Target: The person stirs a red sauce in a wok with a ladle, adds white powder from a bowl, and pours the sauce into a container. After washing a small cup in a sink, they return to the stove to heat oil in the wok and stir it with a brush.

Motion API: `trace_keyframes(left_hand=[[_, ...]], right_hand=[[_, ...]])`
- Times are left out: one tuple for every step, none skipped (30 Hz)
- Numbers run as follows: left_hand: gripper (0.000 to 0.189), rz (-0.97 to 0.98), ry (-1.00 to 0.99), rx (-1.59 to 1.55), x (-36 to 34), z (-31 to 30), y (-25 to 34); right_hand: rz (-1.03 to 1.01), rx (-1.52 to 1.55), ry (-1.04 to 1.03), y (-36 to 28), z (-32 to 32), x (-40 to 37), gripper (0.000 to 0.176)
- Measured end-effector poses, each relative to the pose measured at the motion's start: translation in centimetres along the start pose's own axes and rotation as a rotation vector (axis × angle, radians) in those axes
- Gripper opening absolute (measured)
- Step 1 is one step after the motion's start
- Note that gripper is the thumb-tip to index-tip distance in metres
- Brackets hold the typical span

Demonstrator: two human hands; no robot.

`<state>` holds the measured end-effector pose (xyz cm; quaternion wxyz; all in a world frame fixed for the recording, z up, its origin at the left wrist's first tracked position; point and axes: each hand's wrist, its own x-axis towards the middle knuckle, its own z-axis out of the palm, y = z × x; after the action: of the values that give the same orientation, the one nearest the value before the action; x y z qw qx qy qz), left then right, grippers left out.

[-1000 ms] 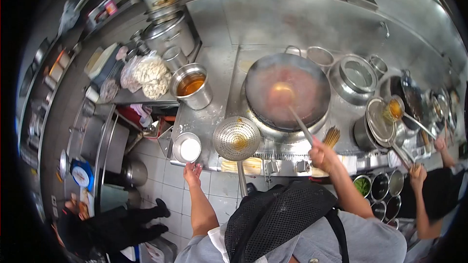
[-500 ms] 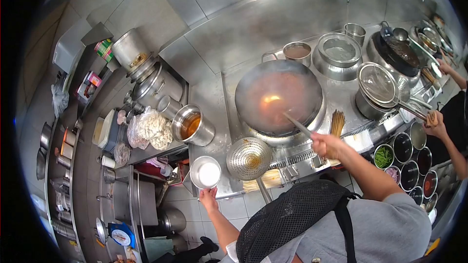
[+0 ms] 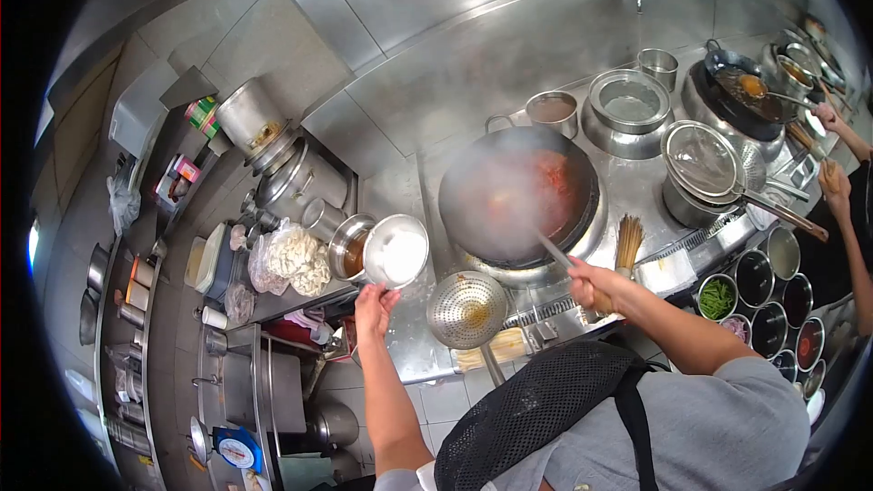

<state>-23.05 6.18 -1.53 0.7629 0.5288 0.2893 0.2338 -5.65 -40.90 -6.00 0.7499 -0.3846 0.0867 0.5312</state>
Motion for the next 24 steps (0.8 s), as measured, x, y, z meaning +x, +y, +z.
trace_keyframes(left_hand=[[0.007,-0.009,-0.030,0.028,0.7,0.9,0.5],[0.008,-0.020,-0.059,0.057,1.3,1.8,0.9],[0.007,-0.014,-0.086,0.059,1.9,2.7,1.4],[0.007,-0.010,-0.112,0.064,1.9,4.0,2.1],[0.006,-0.014,-0.077,0.070,1.6,5.3,2.7],[0.006,-0.018,-0.080,0.078,2.0,6.1,3.0],[0.006,0.001,-0.094,0.107,2.5,6.7,3.4],[0.007,0.021,-0.107,0.134,3.0,7.1,3.7],[0.009,0.030,-0.130,0.131,3.4,7.5,3.9],[0.009,0.032,-0.126,0.128,3.6,8.2,4.2],[0.010,0.042,-0.137,0.132,3.7,8.9,4.4],[0.010,0.050,-0.148,0.136,3.8,9.5,4.5],[0.009,0.048,-0.149,0.138,4.0,10.1,4.5],[0.009,0.040,-0.144,0.138,4.0,10.5,4.4],[0.008,0.037,-0.138,0.123,3.8,11.2,4.3],[0.008,0.037,-0.132,0.103,3.7,11.5,4.0],[0.006,0.050,-0.128,0.074,3.5,11.6,3.5],[0.006,0.053,-0.121,0.064,3.4,11.4,2.9],[0.007,0.055,-0.115,0.040,3.2,11.2,2.3],[0.007,0.054,-0.107,0.020,2.8,10.8,1.7],[0.010,0.058,-0.090,0.008,2.3,10.6,1.2],[0.010,0.057,-0.087,0.003,1.8,10.4,0.9],[0.010,0.051,-0.069,0.003,1.2,10.2,0.4],[0.011,0.042,-0.048,0.003,0.5,9.9,-0.3]], right_hand=[[0.047,0.064,-0.059,-1.9,-0.5,1.2,0.066],[0.095,0.131,-0.118,-3.2,-1.1,2.3,0.065],[0.003,-0.109,-0.049,-3.7,-1.3,3.1,0.066],[-0.086,-0.346,0.019,-3.7,-1.9,3.8,0.066],[-0.189,-0.562,0.088,-3.4,-2.6,4.2,0.069],[-0.188,-0.553,0.090,-2.8,-3.3,4.0,0.069],[-0.388,-0.938,0.280,-1.9,-4.2,3.7,0.070],[-0.588,-1.322,0.477,-0.9,-5.2,3.2,0.071],[-0.697,-1.425,0.512,0.4,-7.4,3.4,0.073],[-0.698,-1.429,0.508,0.8,-6.4,1.9,0.073],[-0.516,-1.136,0.386,1.2,-5.6,0.0,0.073],[-0.332,-0.842,0.268,1.1,-4.2,-1.9,0.074],[-0.208,-0.549,0.138,0.9,-3.2,-2.6,0.076],[-0.199,-0.549,0.140,0.4,-3.6,-2.0,0.076],[-0.066,-0.229,-0.003,-0.7,-4.3,-0.6,0.077],[0.065,0.088,-0.141,-2.0,-4.3,-0.1,0.078],[0.032,-0.036,-0.106,-2.6,-4.1,0.3,0.078],[0.036,-0.048,-0.106,-2.8,-2.7,-0.2,0.078],[-0.127,-0.446,0.010,-2.8,-1.0,-1.2,0.077],[-0.291,-0.837,0.127,-2.7,-0.2,-1.8,0.077],[-0.361,-0.812,0.125,-3.1,-0.2,-1.8,0.076],[-0.357,-0.818,0.125,-3.9,-0.5,-2.3,0.076],[-0.379,-0.842,0.130,-5.0,-0.8,-2.9,0.077],[-0.396,-0.868,0.134,-6.1,-0.8,-3.7,0.077]])
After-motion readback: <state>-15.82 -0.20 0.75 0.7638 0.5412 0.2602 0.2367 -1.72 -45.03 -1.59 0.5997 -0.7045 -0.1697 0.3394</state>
